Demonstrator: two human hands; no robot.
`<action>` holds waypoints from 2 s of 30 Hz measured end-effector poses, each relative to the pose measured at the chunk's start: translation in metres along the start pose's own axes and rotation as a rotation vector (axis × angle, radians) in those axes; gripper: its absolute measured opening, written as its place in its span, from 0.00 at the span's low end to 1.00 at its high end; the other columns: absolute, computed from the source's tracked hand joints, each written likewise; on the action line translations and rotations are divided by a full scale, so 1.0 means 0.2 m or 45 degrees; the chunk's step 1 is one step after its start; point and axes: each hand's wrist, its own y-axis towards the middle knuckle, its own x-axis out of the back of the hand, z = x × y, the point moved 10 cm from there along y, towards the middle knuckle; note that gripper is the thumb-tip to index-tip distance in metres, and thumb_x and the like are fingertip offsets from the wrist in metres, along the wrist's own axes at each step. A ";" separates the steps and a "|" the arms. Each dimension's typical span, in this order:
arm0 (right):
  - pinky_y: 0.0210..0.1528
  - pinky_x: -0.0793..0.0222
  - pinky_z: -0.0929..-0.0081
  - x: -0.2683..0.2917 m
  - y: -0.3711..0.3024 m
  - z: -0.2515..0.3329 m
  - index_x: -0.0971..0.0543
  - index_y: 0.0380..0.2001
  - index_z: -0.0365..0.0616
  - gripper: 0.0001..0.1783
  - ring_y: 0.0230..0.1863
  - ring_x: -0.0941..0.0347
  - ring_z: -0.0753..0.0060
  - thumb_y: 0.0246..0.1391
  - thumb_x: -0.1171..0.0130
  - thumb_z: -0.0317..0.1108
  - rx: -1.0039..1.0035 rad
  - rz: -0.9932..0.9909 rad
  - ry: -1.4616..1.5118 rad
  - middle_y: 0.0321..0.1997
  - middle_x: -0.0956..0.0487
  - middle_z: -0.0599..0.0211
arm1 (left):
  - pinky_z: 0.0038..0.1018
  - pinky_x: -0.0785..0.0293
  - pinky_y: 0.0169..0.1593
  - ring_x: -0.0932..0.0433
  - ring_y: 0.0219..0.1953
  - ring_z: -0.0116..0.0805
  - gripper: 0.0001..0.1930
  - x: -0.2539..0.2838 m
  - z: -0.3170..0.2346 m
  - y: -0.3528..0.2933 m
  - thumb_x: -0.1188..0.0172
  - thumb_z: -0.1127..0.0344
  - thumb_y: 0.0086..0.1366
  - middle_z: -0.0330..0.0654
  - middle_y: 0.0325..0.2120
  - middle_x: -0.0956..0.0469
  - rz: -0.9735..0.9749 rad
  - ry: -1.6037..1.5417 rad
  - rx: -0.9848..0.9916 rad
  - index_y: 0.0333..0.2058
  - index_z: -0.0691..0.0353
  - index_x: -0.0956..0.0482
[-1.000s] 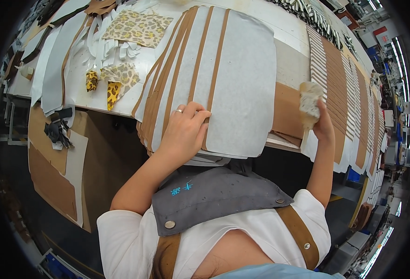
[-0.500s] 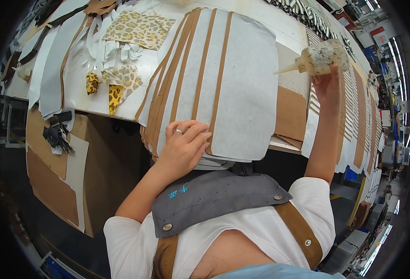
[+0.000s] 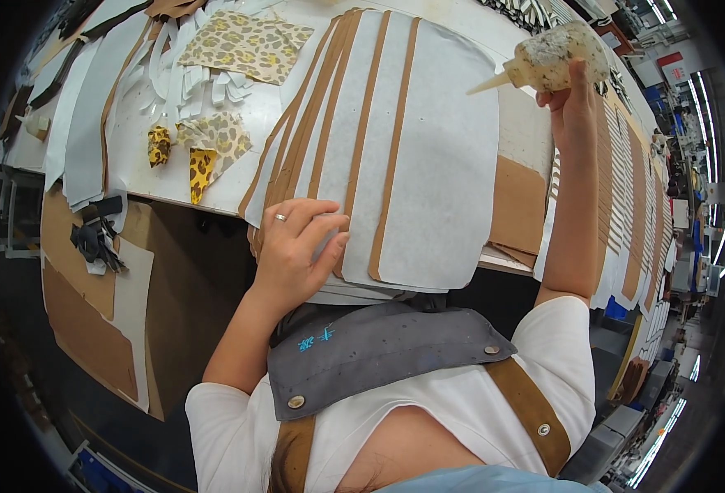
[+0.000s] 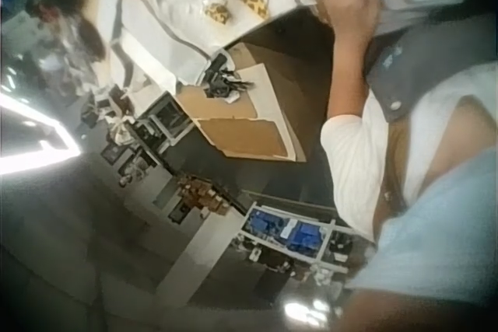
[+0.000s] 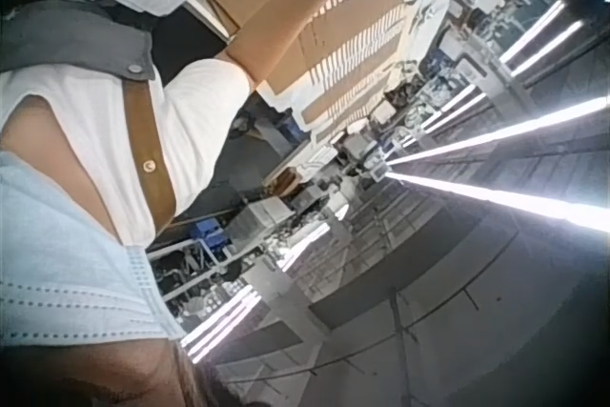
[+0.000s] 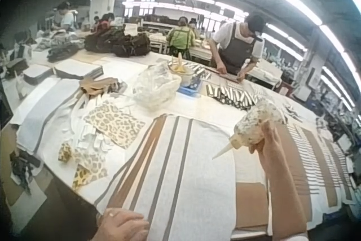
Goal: Applying glue to leather strips and components and sticking them onto larger templates for assembly.
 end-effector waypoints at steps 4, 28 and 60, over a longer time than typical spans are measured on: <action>0.26 0.31 0.81 -0.16 0.07 -0.11 0.29 0.43 0.39 0.31 0.23 0.28 0.77 0.54 0.47 0.60 -0.125 0.223 0.156 0.33 0.22 0.65 | 0.33 0.38 0.51 0.29 0.45 0.40 0.09 0.07 0.13 0.01 0.41 0.69 0.57 0.42 0.41 0.24 -0.087 0.077 0.106 0.38 0.61 0.22; 0.15 0.32 0.85 -0.26 0.53 -0.43 0.28 0.42 0.41 0.29 0.17 0.29 0.81 0.49 0.38 0.55 0.000 0.067 -0.017 0.27 0.22 0.66 | 0.43 0.50 0.62 0.34 0.58 0.39 0.17 -0.21 -0.04 0.25 0.38 0.67 0.53 0.39 0.50 0.26 0.319 -0.029 -0.120 0.43 0.59 0.23; 0.13 0.37 0.86 -0.30 0.59 -0.48 0.25 0.39 0.39 0.24 0.15 0.31 0.83 0.51 0.38 0.50 0.084 0.080 0.132 0.24 0.23 0.68 | 0.43 0.52 0.64 0.35 0.59 0.38 0.21 -0.33 -0.03 0.23 0.33 0.59 0.49 0.39 0.50 0.26 0.414 0.056 -0.168 0.42 0.57 0.22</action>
